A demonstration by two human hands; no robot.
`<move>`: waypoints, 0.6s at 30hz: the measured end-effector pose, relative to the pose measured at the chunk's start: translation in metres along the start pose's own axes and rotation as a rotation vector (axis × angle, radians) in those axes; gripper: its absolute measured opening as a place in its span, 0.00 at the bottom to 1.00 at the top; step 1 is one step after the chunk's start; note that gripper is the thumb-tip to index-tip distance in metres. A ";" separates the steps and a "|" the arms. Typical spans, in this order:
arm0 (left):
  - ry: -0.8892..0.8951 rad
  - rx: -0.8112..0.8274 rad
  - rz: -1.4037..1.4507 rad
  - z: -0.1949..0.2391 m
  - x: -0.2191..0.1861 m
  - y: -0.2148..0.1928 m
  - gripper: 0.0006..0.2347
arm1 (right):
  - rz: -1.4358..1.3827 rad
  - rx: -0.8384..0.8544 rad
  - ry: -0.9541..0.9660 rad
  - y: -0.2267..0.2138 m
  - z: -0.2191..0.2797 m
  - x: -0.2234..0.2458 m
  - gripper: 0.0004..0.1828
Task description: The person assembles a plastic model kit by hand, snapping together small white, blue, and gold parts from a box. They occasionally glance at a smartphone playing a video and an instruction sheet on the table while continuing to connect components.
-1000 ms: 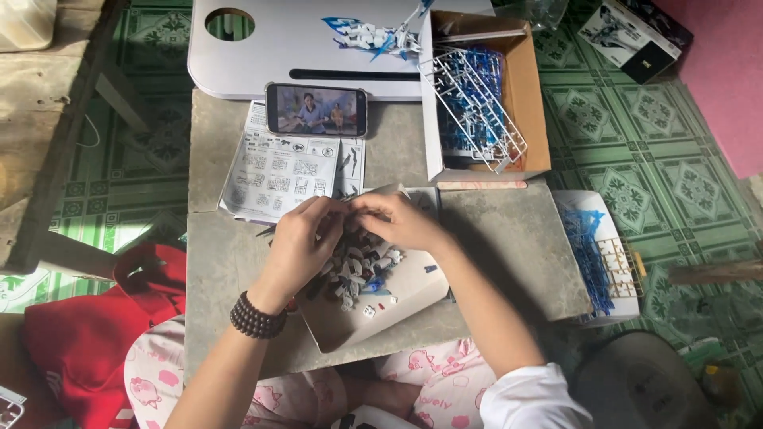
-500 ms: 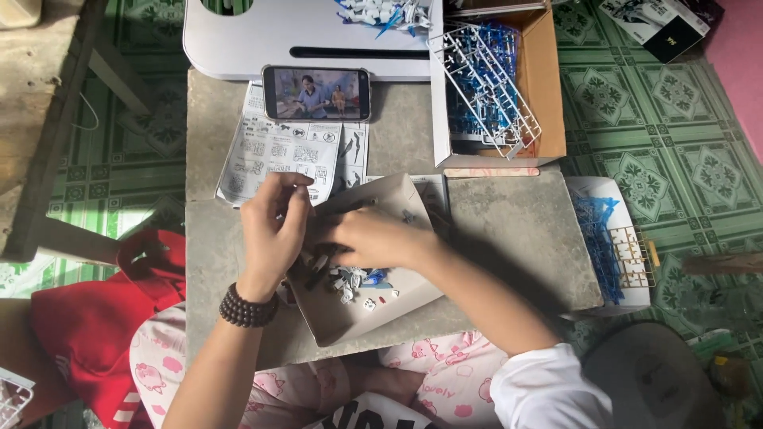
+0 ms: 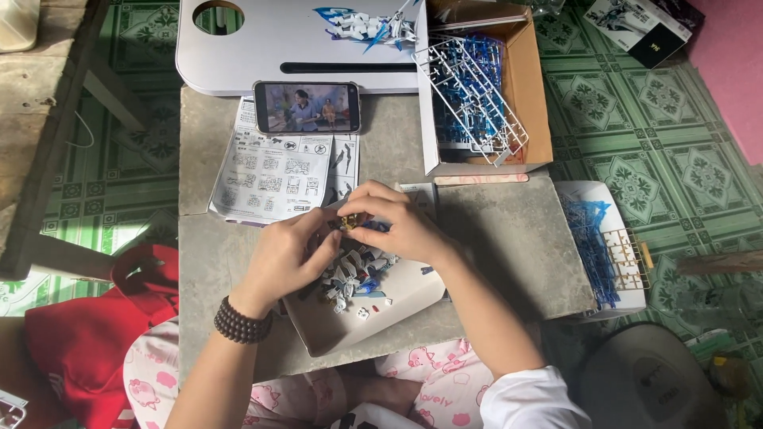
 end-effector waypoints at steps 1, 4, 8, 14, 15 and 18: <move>0.020 0.019 -0.033 0.000 -0.003 0.001 0.10 | -0.021 -0.024 -0.028 -0.001 0.001 0.004 0.15; 0.001 0.026 0.003 0.000 0.005 0.004 0.12 | -0.029 -0.099 -0.079 0.000 0.003 0.000 0.14; -0.003 0.053 0.009 0.000 0.006 0.003 0.13 | 0.001 -0.164 -0.123 0.001 0.004 -0.001 0.17; 0.029 0.040 0.120 0.006 0.014 0.007 0.11 | -0.027 -0.208 -0.184 0.003 0.007 -0.001 0.15; 0.039 0.050 0.106 0.006 0.014 0.008 0.10 | -0.061 -0.202 -0.174 0.004 0.006 -0.003 0.15; 0.057 0.039 0.093 0.006 0.011 0.005 0.09 | -0.113 -0.189 -0.157 0.004 0.007 -0.007 0.16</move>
Point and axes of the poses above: each hand's wrist, its own z-axis away from the middle knuckle, its own y-axis out of the palm, x = y × z, the point moved 7 cm from there along -z, towards the middle knuckle, and after that the axes turned 10 degrees about x, right-handed, at the moved point
